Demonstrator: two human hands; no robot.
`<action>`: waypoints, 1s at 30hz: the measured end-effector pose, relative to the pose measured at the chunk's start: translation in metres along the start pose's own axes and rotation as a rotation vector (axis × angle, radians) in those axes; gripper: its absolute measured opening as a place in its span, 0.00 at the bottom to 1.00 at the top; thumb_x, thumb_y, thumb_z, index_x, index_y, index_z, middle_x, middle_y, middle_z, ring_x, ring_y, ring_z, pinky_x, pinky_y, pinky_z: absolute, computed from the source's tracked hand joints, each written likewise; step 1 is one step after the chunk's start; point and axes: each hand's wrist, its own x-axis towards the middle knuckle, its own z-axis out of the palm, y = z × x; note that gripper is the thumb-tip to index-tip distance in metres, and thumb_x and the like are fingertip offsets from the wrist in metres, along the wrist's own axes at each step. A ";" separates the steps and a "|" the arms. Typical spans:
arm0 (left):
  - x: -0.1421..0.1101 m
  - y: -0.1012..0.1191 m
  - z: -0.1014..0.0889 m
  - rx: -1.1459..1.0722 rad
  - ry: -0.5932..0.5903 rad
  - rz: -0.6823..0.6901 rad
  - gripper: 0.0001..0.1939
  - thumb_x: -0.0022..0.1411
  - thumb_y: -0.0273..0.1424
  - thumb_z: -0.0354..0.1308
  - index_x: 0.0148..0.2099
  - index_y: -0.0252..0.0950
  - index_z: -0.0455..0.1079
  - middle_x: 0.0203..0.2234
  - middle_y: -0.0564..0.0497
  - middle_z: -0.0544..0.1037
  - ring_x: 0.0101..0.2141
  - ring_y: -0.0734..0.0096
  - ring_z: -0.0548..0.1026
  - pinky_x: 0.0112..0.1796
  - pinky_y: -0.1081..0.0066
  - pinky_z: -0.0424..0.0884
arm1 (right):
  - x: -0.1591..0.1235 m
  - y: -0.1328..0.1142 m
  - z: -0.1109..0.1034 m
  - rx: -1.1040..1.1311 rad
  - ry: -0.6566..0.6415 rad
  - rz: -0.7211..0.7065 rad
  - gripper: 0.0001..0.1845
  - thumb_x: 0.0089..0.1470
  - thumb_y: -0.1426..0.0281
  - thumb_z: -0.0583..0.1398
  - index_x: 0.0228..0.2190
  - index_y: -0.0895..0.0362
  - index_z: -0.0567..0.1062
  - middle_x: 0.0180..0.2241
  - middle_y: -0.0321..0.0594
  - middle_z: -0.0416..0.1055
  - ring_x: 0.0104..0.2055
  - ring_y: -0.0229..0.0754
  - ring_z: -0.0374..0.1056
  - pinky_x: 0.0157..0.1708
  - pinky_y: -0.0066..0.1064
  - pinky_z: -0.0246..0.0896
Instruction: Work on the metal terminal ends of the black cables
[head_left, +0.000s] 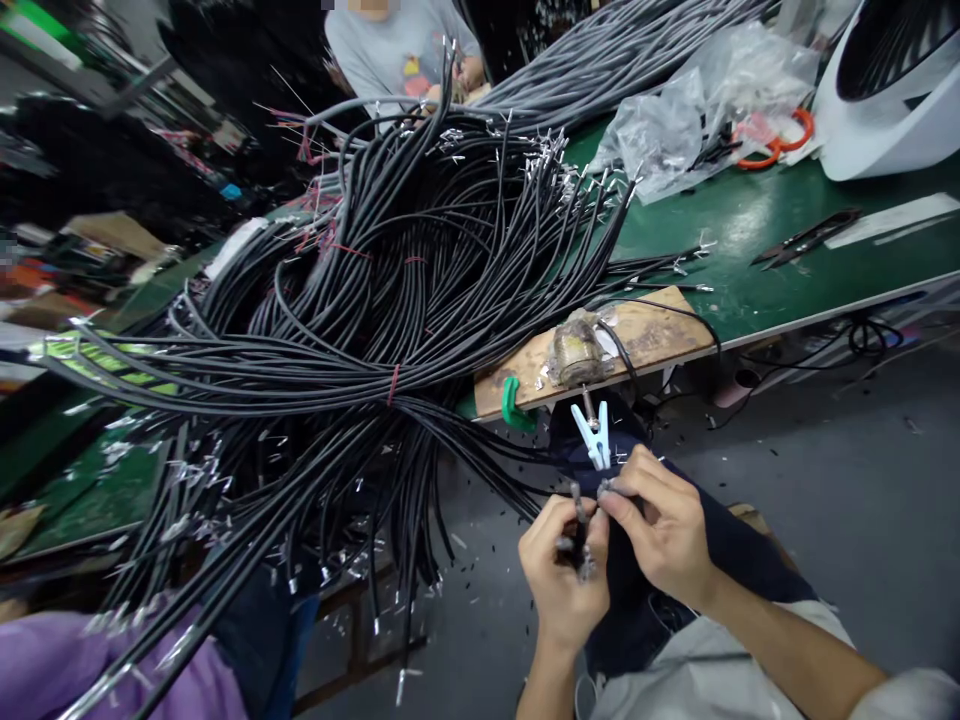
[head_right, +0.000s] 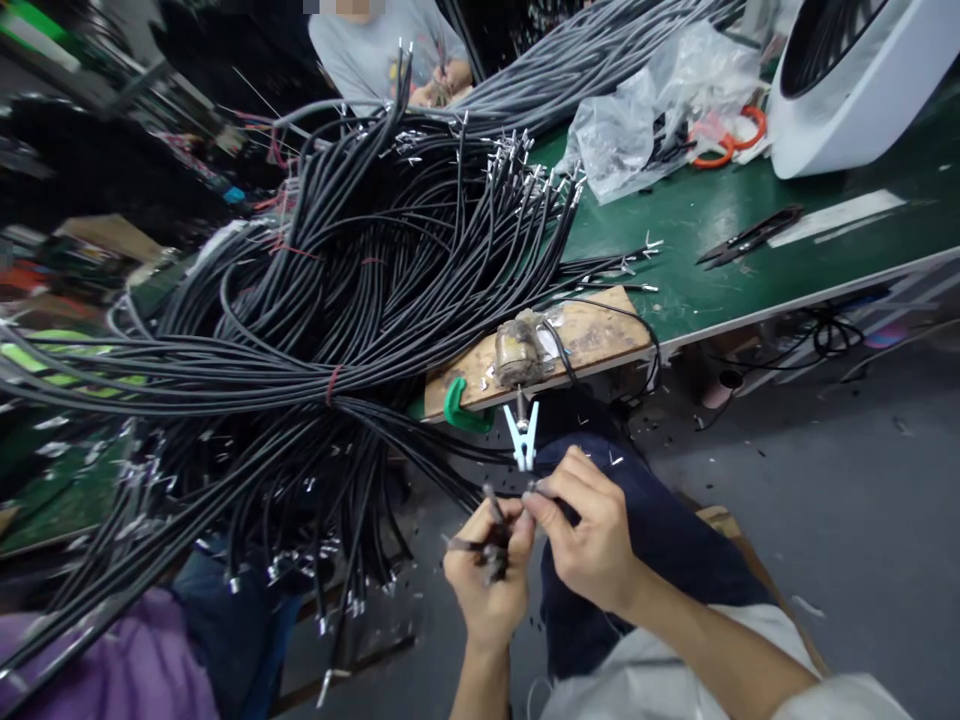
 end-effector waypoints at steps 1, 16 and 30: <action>0.000 0.000 0.001 -0.026 0.023 -0.018 0.02 0.59 0.25 0.58 0.33 0.35 0.71 0.23 0.54 0.70 0.23 0.76 0.68 0.26 0.77 0.63 | -0.002 0.003 0.004 0.138 0.014 0.088 0.08 0.54 0.74 0.61 0.23 0.58 0.73 0.23 0.36 0.63 0.28 0.38 0.58 0.32 0.32 0.54; 0.005 0.006 -0.002 -0.245 -0.059 -0.310 0.21 0.66 0.37 0.52 0.21 0.35 0.60 0.16 0.55 0.65 0.21 0.77 0.65 0.25 0.76 0.61 | 0.006 0.012 -0.012 0.334 -0.243 0.236 0.08 0.48 0.66 0.67 0.29 0.57 0.76 0.30 0.40 0.69 0.31 0.39 0.63 0.31 0.30 0.61; 0.023 0.001 -0.013 -0.229 -0.315 -0.165 0.14 0.62 0.35 0.57 0.27 0.33 0.72 0.16 0.53 0.70 0.19 0.75 0.68 0.24 0.74 0.62 | 0.007 0.010 -0.009 0.515 -0.120 0.421 0.11 0.48 0.63 0.66 0.26 0.58 0.74 0.25 0.37 0.66 0.28 0.38 0.62 0.27 0.30 0.60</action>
